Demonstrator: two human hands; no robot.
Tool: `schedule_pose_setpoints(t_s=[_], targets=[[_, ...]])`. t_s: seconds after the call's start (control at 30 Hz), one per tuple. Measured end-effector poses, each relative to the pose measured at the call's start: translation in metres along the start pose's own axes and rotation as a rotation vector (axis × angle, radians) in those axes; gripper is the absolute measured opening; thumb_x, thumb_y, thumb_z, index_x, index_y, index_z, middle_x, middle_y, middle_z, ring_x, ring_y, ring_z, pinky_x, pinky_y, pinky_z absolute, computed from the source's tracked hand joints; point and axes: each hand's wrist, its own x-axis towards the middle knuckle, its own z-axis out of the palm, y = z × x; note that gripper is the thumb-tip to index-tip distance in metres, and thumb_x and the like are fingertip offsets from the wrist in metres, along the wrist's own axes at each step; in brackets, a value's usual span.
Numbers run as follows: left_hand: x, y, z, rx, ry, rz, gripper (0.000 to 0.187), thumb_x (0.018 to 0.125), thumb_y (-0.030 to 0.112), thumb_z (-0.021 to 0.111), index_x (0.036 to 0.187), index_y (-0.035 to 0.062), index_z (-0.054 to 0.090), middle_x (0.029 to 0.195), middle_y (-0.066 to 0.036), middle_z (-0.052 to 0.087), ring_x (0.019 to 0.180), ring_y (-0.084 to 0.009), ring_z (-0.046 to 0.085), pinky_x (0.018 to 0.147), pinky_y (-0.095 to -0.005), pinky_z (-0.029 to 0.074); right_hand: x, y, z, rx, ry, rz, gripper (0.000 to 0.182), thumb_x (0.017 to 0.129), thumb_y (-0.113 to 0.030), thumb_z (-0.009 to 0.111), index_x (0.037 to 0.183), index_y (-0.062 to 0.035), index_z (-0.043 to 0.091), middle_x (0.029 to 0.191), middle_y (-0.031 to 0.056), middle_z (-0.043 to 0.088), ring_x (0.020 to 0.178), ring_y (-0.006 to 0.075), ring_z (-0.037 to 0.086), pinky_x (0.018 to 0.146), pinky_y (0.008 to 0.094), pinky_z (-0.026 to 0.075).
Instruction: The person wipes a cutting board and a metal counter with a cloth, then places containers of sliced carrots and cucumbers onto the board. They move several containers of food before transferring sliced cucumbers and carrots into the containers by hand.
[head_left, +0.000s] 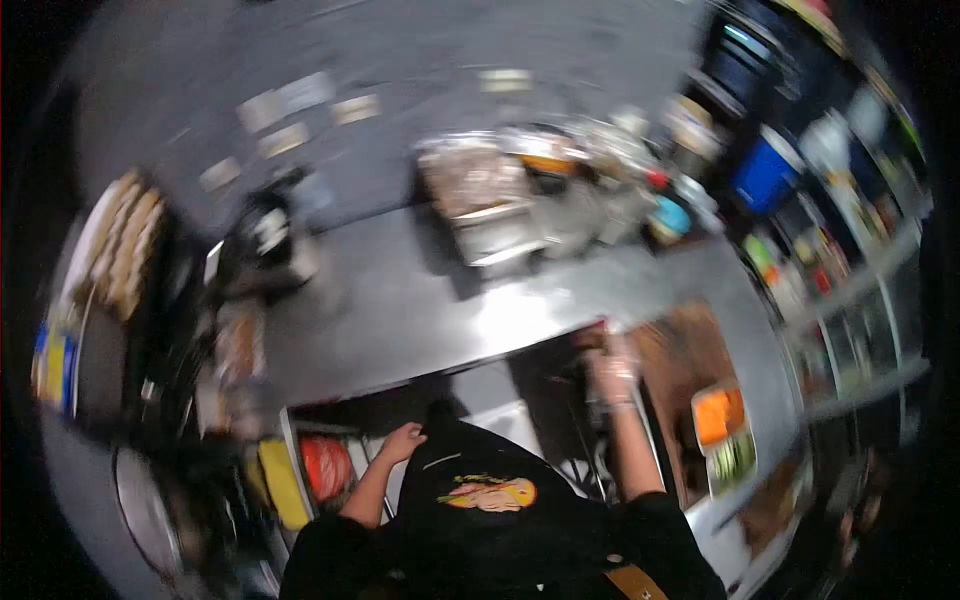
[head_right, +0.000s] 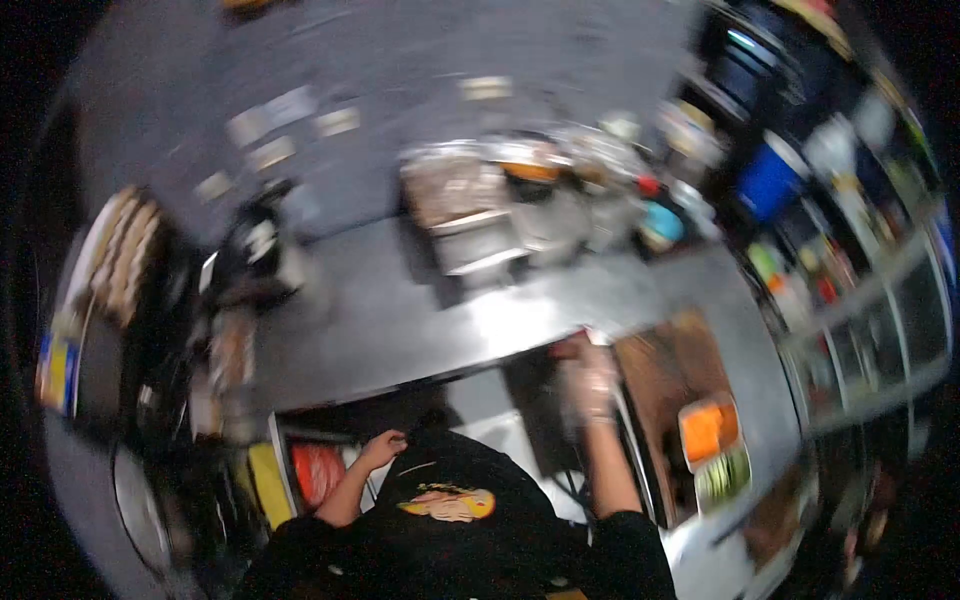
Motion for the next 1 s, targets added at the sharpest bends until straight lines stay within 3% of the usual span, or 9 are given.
schedule_pose_setpoints(t_s=[0.03, 0.07, 0.1, 0.13, 0.2, 0.33, 0.53, 0.6, 1.0], targets=[[-0.004, -0.016, 0.0, -0.039, 0.032, -0.011, 0.044, 0.077, 0.034, 0.061, 0.111, 0.007, 0.054, 0.096, -0.015, 0.062, 0.091, -0.0284, 0.059, 0.081, -0.0366, 0.045, 0.025, 0.007, 0.007, -0.116, 0.143, -0.064, 0.031, 0.067, -0.01, 0.063, 0.098, -0.0075, 0.06, 0.093, 0.0117, 0.061, 0.087, 0.0275, 0.057, 0.081, 0.0403, 0.046], [-0.01, -0.029, 0.001, -0.076, 0.058, -0.017, 0.044, 0.077, 0.035, 0.062, 0.11, 0.0071, 0.054, 0.094, -0.014, 0.063, 0.091, -0.0278, 0.059, 0.08, -0.0368, 0.045, 0.053, 0.036, 0.026, 0.594, 0.058, 0.082, 0.033, 0.066, -0.008, 0.065, 0.099, -0.0066, 0.059, 0.098, 0.0123, 0.06, 0.093, 0.0274, 0.056, 0.081, 0.0405, 0.046], [-0.023, -0.033, -0.003, -0.132, 0.128, -0.079, 0.044, 0.077, 0.035, 0.062, 0.11, 0.0071, 0.054, 0.094, -0.014, 0.063, 0.091, -0.0278, 0.059, 0.08, -0.0368, 0.045, 0.075, 0.025, 0.006, 0.527, -0.067, 0.03, 0.042, 0.067, -0.009, 0.067, 0.107, -0.0105, 0.056, 0.11, 0.015, 0.055, 0.101, 0.0282, 0.053, 0.082, 0.0403, 0.047], [-0.03, -0.03, -0.009, -0.145, 0.163, -0.116, 0.044, 0.077, 0.034, 0.062, 0.11, 0.007, 0.054, 0.092, -0.014, 0.063, 0.089, -0.0276, 0.06, 0.079, -0.0367, 0.046, 0.08, -0.002, -0.009, -0.187, 0.043, 0.109, 0.056, 0.068, -0.011, 0.068, 0.119, -0.0185, 0.048, 0.12, 0.0193, 0.046, 0.107, 0.0303, 0.049, 0.083, 0.0413, 0.046], [-0.028, -0.031, -0.025, -0.19, 0.216, -0.151, 0.043, 0.076, 0.033, 0.062, 0.11, 0.007, 0.054, 0.09, -0.014, 0.064, 0.087, -0.0273, 0.06, 0.077, -0.0365, 0.047, 0.095, -0.016, -0.005, -0.394, 0.149, 0.044, 0.07, 0.068, -0.016, 0.069, 0.13, -0.0236, 0.037, 0.12, 0.022, 0.044, 0.11, 0.0346, 0.046, 0.091, 0.0405, 0.041], [-0.009, -0.042, -0.088, -0.392, 0.558, -0.17, 0.041, 0.076, 0.027, 0.064, 0.109, 0.0052, 0.054, 0.089, -0.015, 0.064, 0.082, -0.0239, 0.063, 0.068, -0.0346, 0.049, 0.1, -0.054, 0.037, -0.17, 0.073, -0.162, 0.053, 0.071, -0.011, 0.064, 0.121, -0.0107, 0.046, 0.118, 0.0158, 0.047, 0.108, 0.0322, 0.047, 0.091, 0.0403, 0.038], [0.0, -0.093, -0.23, -1.522, 1.244, -0.37, 0.037, 0.077, 0.024, 0.062, 0.102, 0.0133, 0.038, 0.088, -0.005, 0.046, 0.07, -0.0177, 0.051, 0.054, -0.0338, 0.045, 0.061, -0.202, 0.145, 0.37, -0.298, -0.493, 0.039, 0.073, -0.002, 0.061, 0.11, -0.0058, 0.052, 0.108, 0.0115, 0.053, 0.101, 0.0265, 0.05, 0.087, 0.0374, 0.042], [-0.003, -0.122, -0.248, -1.631, 1.265, -0.342, 0.036, 0.076, 0.021, 0.061, 0.103, 0.0142, 0.038, 0.094, -0.006, 0.046, 0.076, -0.0185, 0.048, 0.059, -0.0347, 0.044, 0.056, -0.255, 0.188, 0.537, -0.44, -0.457, 0.035, 0.072, 0.0, 0.061, 0.105, -0.0072, 0.057, 0.104, 0.0102, 0.054, 0.09, 0.0199, 0.055, 0.073, 0.0326, 0.048], [0.028, -0.181, -0.264, -1.669, 1.373, -0.126, 0.029, 0.073, -0.001, 0.053, 0.09, 0.0117, 0.035, 0.067, -0.002, 0.041, 0.056, -0.0133, 0.043, 0.049, -0.0264, 0.037, 0.13, -0.449, 0.349, 1.048, -0.951, 0.121, 0.044, 0.083, -0.034, 0.057, 0.112, -0.0024, 0.046, 0.095, 0.0083, 0.056, 0.083, 0.0156, 0.055, 0.073, 0.0303, 0.047]])
